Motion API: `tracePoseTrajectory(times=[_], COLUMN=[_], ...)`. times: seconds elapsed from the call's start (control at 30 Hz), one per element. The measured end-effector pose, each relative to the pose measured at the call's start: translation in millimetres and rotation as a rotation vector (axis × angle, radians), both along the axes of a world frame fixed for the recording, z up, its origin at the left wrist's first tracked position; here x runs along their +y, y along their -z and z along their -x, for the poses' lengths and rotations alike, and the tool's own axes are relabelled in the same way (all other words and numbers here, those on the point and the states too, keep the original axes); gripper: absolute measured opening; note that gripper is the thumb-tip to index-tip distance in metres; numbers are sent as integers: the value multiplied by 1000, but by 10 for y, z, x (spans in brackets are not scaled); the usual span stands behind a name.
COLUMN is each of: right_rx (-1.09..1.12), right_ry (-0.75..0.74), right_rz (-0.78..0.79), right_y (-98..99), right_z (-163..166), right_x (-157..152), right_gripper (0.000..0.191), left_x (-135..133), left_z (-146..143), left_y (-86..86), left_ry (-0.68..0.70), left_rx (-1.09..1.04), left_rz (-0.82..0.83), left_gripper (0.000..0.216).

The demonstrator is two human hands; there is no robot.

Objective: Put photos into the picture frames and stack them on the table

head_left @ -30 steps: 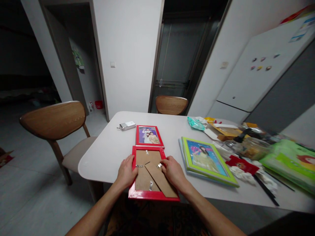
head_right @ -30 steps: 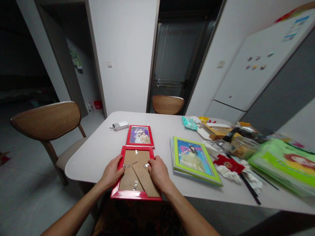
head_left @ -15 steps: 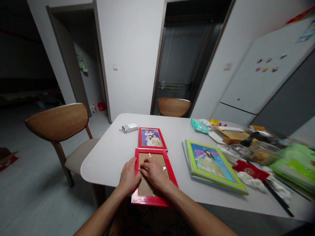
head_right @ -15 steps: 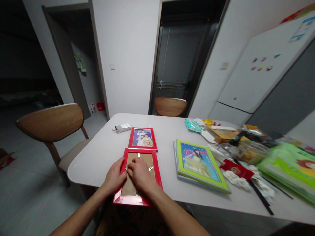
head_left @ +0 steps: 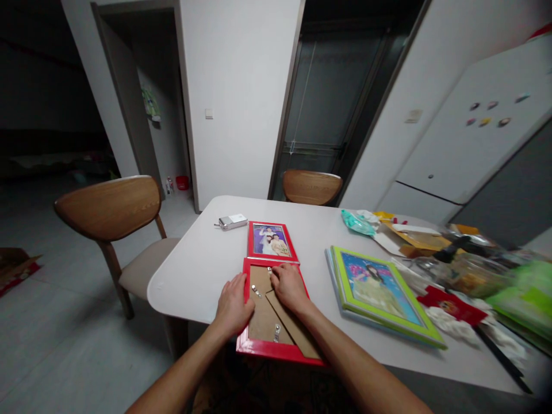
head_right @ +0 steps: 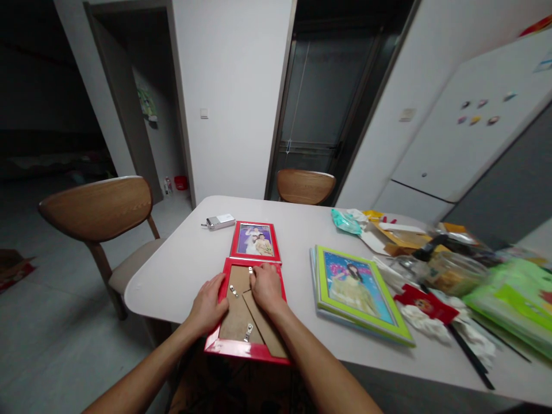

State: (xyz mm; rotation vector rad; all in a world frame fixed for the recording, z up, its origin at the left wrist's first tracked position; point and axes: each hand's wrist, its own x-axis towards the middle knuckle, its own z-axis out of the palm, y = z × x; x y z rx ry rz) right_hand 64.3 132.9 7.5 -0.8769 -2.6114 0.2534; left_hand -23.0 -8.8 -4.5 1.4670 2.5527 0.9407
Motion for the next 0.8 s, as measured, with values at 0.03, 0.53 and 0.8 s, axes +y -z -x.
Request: tracePoseTrajectory(times=[0.03,0.53,0.8], right_rx=[-22,-52,-6], right_ry=[15,-475,-415], right_rz=[-2,256,205], right_y=[2,-255,-132], right_z=[14,-665,-728], right_x=[24,-189,-403], right_gripper=[26,31,13], left_x=[12,73,67], left_z=[2,46,17], left_y=[5,-7,-41], left_ry=[0,17,10], left_rx=[1,-4,-23], left_rz=[2,-5,7], left_gripper=[54,55,53])
